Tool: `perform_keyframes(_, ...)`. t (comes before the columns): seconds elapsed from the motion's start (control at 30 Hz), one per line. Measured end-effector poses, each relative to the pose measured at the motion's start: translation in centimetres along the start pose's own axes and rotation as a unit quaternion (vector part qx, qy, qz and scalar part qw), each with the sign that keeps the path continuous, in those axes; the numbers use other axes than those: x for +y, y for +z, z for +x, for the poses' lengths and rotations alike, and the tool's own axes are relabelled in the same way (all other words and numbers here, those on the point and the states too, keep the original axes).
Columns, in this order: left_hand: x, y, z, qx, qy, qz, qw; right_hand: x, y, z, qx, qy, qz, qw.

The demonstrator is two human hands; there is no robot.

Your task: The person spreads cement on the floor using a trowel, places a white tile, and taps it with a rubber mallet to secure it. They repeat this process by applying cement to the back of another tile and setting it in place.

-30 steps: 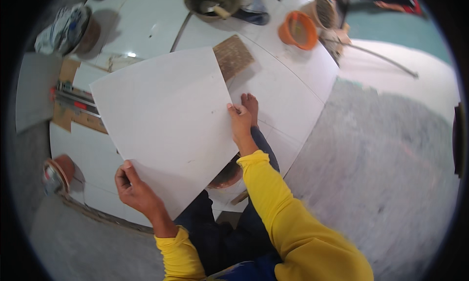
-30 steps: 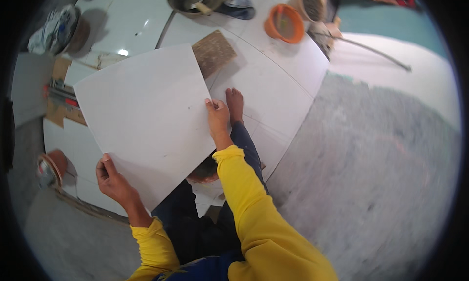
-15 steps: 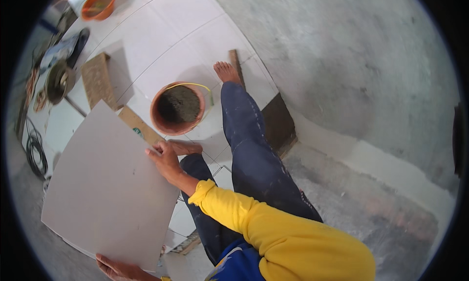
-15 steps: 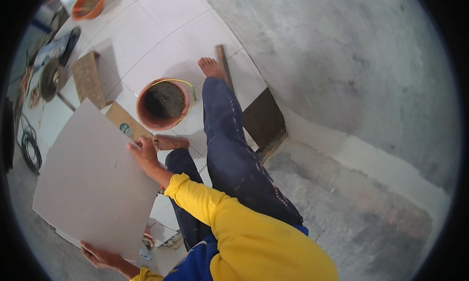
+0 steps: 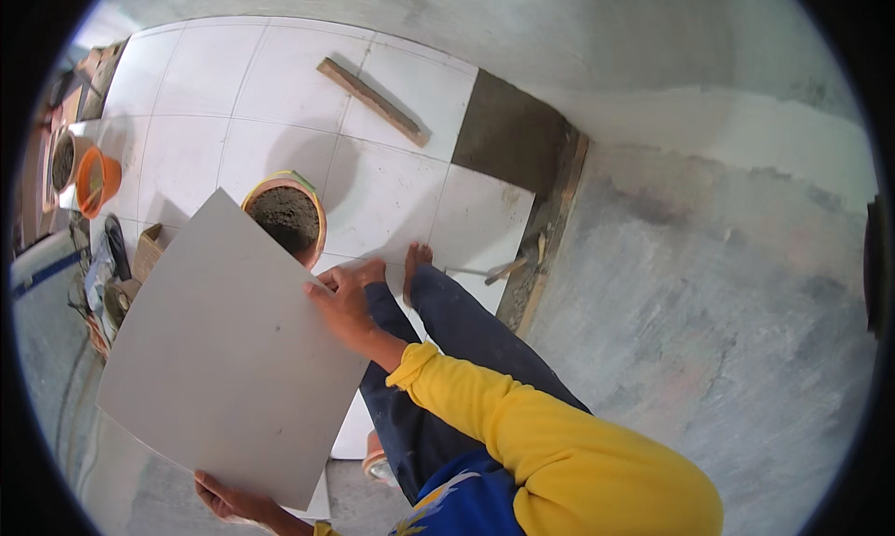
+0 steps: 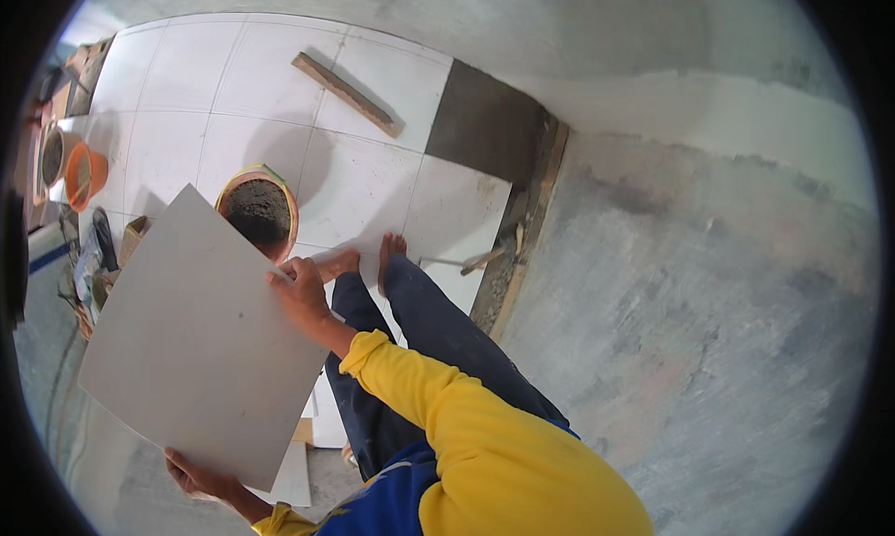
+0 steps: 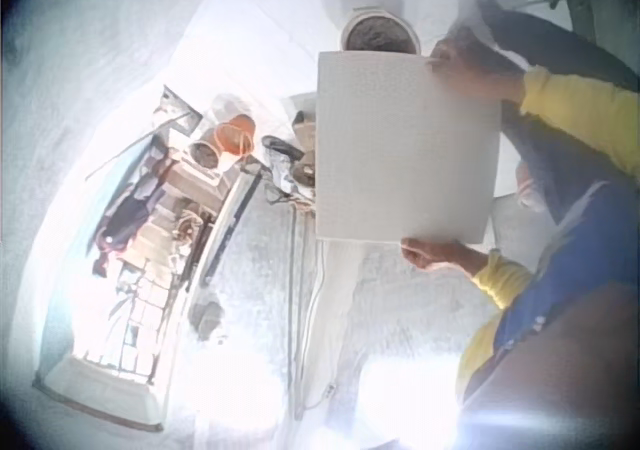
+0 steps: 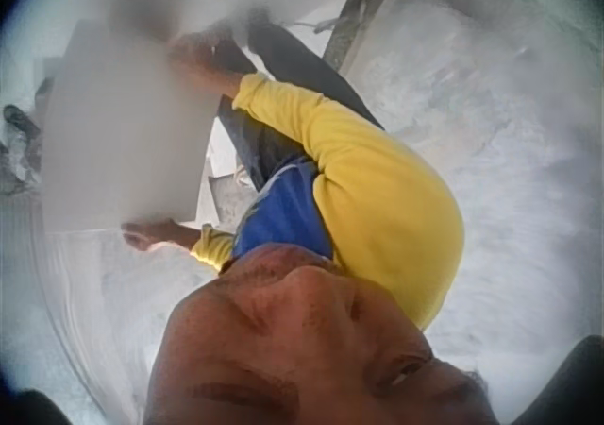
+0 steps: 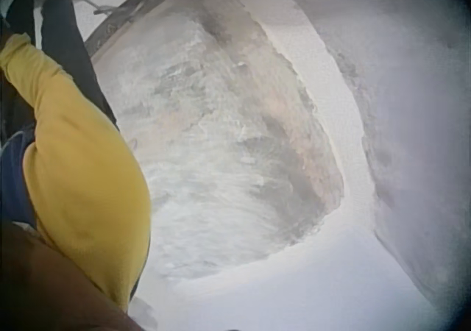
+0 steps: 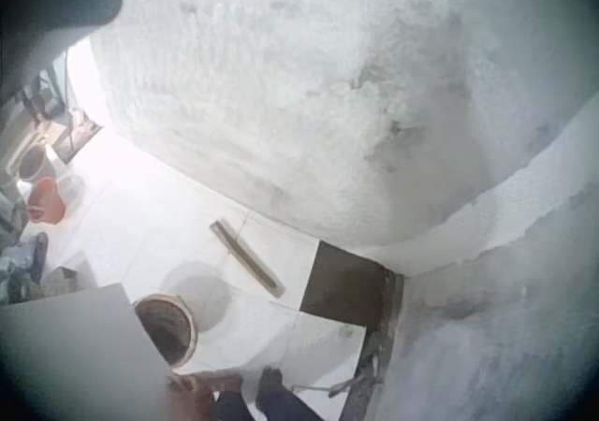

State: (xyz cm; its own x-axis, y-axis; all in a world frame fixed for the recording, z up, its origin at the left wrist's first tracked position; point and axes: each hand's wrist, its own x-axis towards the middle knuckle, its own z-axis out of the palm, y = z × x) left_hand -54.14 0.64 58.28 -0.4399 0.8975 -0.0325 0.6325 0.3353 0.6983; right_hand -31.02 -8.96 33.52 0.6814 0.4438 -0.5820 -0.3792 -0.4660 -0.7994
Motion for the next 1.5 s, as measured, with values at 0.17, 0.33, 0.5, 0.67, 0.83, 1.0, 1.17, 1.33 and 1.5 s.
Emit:
perform_keyframes(0.17, 3.4, 3.2, -3.0, -0.059, 0.085, 0.013, 0.995, -0.4, -6.5, -0.1, 0.123, -0.033, -0.015, 0.992)
perform_keyframes(0.33, 8.5, 9.5, -7.3, -0.145, 0.142, -0.04, 0.978, 0.3, -15.2, 3.4, 0.187, -0.028, 0.029, 0.982)
perform_keyframes(0.5, 11.9, 20.0, -11.4, -0.233, 0.19, -0.012, 0.954, 0.5, -25.4, 7.0, 0.268, 0.032, 0.014, 0.963)
perform_keyframes(0.67, 11.1, 36.1, -15.4, -0.34, 0.218, -0.001, 0.915, 4.5, -35.5, 12.6, 0.34, 0.018, 0.029, 0.94)
perform_keyframes(0.83, 6.2, 53.1, -24.0, -0.416, 0.202, -0.024, 0.886, 9.9, -45.1, 19.8, 0.402, 0.06, -0.042, 0.913)
perform_keyframes(1.0, -2.4, 65.1, -32.5, -0.459, 0.155, -0.022, 0.875, 20.6, -53.4, 27.0, 0.421, 0.075, -0.111, 0.897)
perform_keyframes(1.17, -10.6, 74.0, -39.4, -0.459, 0.126, -0.034, 0.879, 30.6, -59.3, 31.7, 0.405, 0.056, -0.102, 0.907)
perform_keyframes(1.33, -15.7, 81.1, -41.1, -0.456, 0.195, -0.039, 0.868, 36.1, -60.1, 36.2, 0.418, 0.049, -0.133, 0.897)
perform_keyframes(1.5, -16.4, 83.9, -43.9, -0.439, 0.212, -0.051, 0.872, 38.8, -61.9, 38.6, 0.426, 0.009, -0.099, 0.899)
